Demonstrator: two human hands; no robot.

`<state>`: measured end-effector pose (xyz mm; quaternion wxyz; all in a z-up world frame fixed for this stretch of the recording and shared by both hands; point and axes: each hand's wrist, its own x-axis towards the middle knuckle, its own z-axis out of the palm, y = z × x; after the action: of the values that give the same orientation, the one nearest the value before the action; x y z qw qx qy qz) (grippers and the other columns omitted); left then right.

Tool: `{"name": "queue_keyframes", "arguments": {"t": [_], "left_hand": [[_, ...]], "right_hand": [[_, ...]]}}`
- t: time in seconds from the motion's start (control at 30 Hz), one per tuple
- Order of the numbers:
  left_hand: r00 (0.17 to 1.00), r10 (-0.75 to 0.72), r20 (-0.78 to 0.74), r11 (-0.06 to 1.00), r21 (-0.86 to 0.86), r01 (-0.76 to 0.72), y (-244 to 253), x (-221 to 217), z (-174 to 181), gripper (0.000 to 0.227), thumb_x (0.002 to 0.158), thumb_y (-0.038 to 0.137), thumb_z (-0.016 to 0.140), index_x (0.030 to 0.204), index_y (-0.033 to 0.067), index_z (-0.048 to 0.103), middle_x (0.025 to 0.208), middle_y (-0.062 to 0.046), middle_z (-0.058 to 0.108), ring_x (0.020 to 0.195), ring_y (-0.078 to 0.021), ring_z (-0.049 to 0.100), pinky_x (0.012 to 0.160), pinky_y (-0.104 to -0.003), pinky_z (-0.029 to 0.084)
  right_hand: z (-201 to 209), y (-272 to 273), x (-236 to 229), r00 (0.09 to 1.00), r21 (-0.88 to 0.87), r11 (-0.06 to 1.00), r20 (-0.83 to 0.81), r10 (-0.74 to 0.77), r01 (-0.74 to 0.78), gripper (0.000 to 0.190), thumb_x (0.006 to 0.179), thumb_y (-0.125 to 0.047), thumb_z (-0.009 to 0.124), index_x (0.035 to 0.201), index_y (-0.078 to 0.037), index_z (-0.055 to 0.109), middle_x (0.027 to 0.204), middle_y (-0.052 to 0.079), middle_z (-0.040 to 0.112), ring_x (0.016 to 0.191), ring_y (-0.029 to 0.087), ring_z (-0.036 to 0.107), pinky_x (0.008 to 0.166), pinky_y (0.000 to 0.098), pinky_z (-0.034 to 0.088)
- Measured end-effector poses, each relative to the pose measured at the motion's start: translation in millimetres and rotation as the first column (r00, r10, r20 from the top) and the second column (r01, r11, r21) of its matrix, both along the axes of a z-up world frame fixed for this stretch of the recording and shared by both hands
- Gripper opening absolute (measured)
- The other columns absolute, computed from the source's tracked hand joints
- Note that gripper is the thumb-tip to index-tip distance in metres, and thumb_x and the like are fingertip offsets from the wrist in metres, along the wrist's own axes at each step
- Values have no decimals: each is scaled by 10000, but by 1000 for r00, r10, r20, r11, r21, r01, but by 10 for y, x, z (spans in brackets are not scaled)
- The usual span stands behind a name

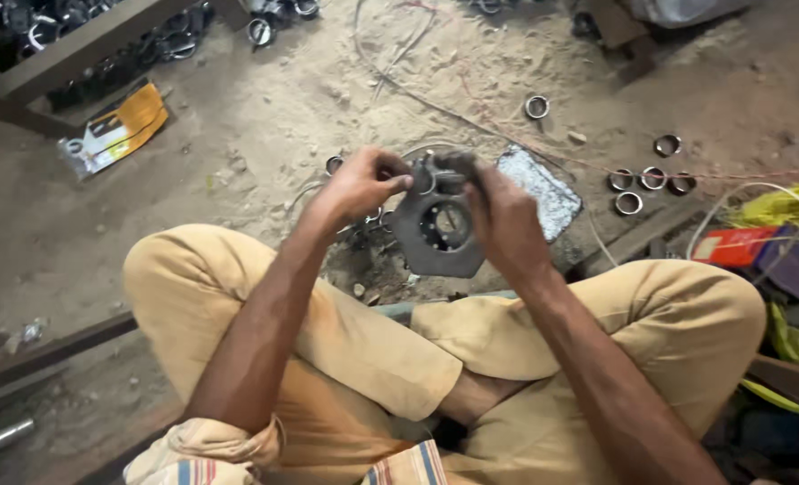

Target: The person sits cross-legged on the floor and uses a hammer to shape metal rings on a metal anvil. They repeatedly pick up rings, place them on the anvil, and strike them with the hammer to adjust their form.

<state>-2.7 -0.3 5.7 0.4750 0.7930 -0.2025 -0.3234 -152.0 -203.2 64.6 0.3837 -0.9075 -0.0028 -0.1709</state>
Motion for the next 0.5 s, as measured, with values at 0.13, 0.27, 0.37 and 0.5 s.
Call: {"name": "queue_keyframes", "arguments": {"t": [0.13,0.27,0.37,0.5], "left_hand": [[996,20,-89,999,-28,-23,-4,3,20,170,895,152,775,1005,24,793,820,-25,753,716,-83,599,654,-291,500],[999,10,-35,1000,-3,-10,-15,29,49,177,892,165,776,1004,29,796,820,-28,769,722,-79,624,668,-285,521],[1000,16,-12,1000,-4,-16,-15,34,45,181,892,173,782,1002,30,800,827,-32,771,729,-80,627,674,-291,521],[995,43,-85,994,-92,-51,-31,44,6,194,897,187,761,1018,42,803,838,-18,786,741,-67,657,692,-275,542]], "right_hand": [[63,8,-27,996,34,997,-41,-73,75,114,1057,-46,610,1129,35,574,930,262,653,850,462,653,725,519,473],[115,55,-11,999,29,1000,34,1,-2,166,1017,-26,616,1168,36,591,964,263,661,869,462,660,730,510,504],[125,69,45,996,-41,996,-59,72,-74,124,1014,-25,630,1129,16,605,1005,253,684,912,466,665,759,517,507],[130,67,13,1000,-42,999,-13,24,-25,203,1004,-33,631,1198,24,616,1012,260,681,912,453,671,770,504,520]]}}
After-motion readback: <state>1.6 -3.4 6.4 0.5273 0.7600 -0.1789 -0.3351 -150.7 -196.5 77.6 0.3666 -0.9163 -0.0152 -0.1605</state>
